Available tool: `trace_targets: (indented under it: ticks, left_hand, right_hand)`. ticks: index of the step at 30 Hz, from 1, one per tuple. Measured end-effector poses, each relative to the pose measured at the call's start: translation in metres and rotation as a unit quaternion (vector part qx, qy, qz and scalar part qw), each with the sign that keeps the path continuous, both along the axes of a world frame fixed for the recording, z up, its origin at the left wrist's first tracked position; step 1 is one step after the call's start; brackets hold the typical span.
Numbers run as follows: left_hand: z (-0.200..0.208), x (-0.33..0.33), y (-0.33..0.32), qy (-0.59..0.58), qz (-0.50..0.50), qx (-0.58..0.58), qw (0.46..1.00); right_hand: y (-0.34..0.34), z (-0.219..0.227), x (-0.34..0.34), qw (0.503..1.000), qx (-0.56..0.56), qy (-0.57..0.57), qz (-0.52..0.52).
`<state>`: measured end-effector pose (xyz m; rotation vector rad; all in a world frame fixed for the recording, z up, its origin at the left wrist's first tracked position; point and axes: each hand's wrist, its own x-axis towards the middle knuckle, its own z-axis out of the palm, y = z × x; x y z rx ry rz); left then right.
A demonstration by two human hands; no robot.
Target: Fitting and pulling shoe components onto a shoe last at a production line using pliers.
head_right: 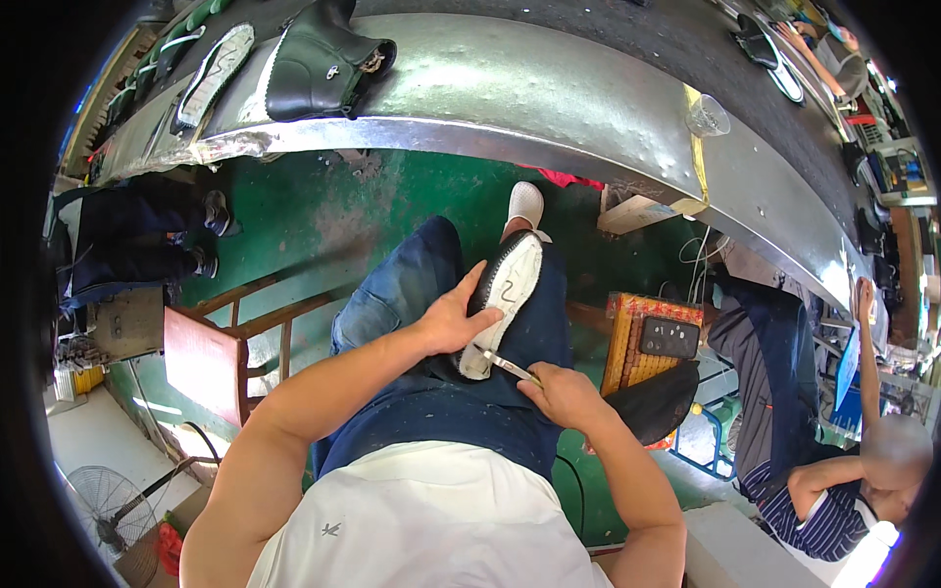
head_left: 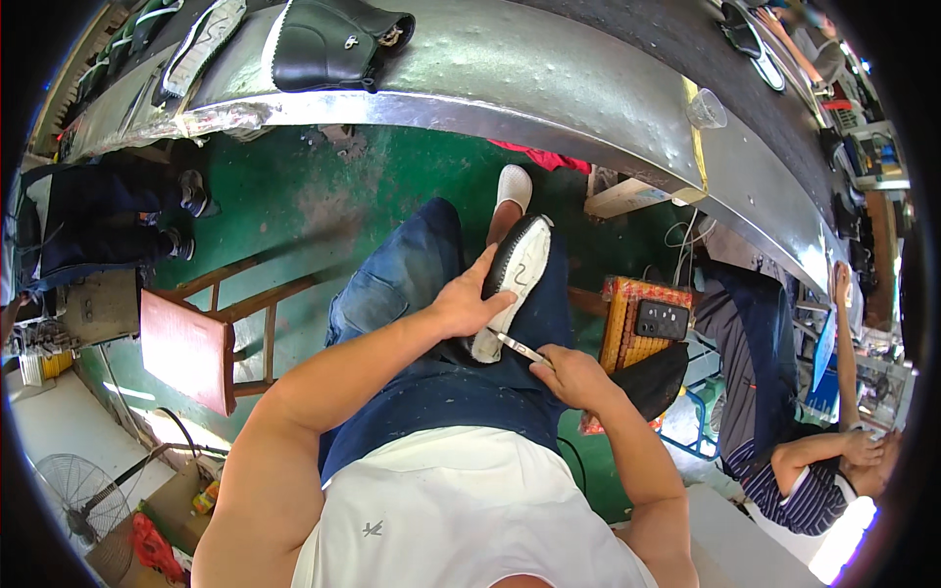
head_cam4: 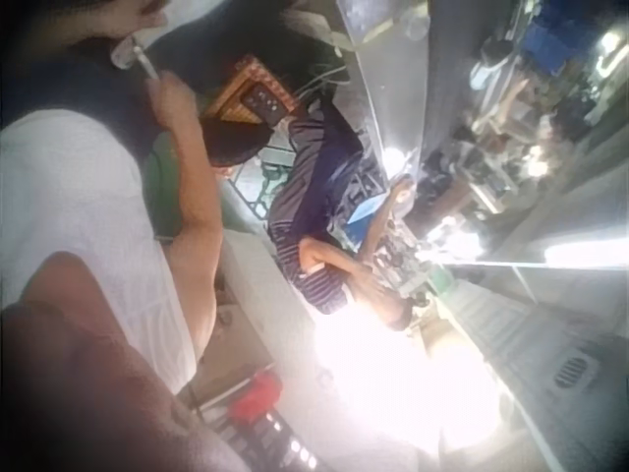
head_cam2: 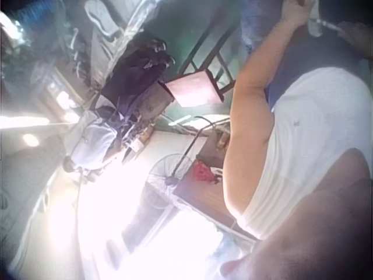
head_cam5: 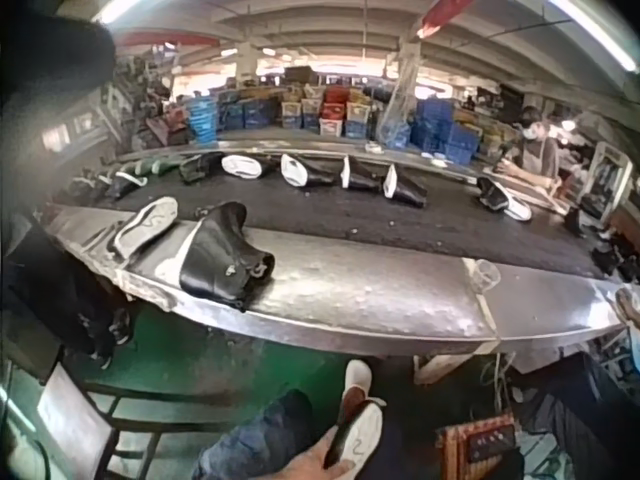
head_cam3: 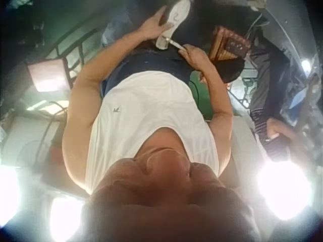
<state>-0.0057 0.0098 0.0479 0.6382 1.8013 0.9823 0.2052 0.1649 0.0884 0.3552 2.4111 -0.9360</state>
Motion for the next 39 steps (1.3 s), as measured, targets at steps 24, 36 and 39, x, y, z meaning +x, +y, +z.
trace_targets:
  ticks: [24, 36, 39]
  left_hand:
    - [-0.034, -0.026, -0.002, -0.051, 0.020, 0.058, 0.997]
    - [0.105, -0.086, 0.026, -0.513, 0.117, 0.372, 0.765]
    - [0.120, -0.071, 0.041, -0.468, 0.159, 0.335, 0.802]
  right_hand:
    - [-0.011, -0.070, 0.022, 0.895, -0.273, 0.092, -0.341]
    - [-0.019, 0.000, 0.002, 0.991, -0.009, 0.029, -0.132]
    - [-0.025, 0.014, -0.003, 0.990, 0.109, 0.086, -0.017]
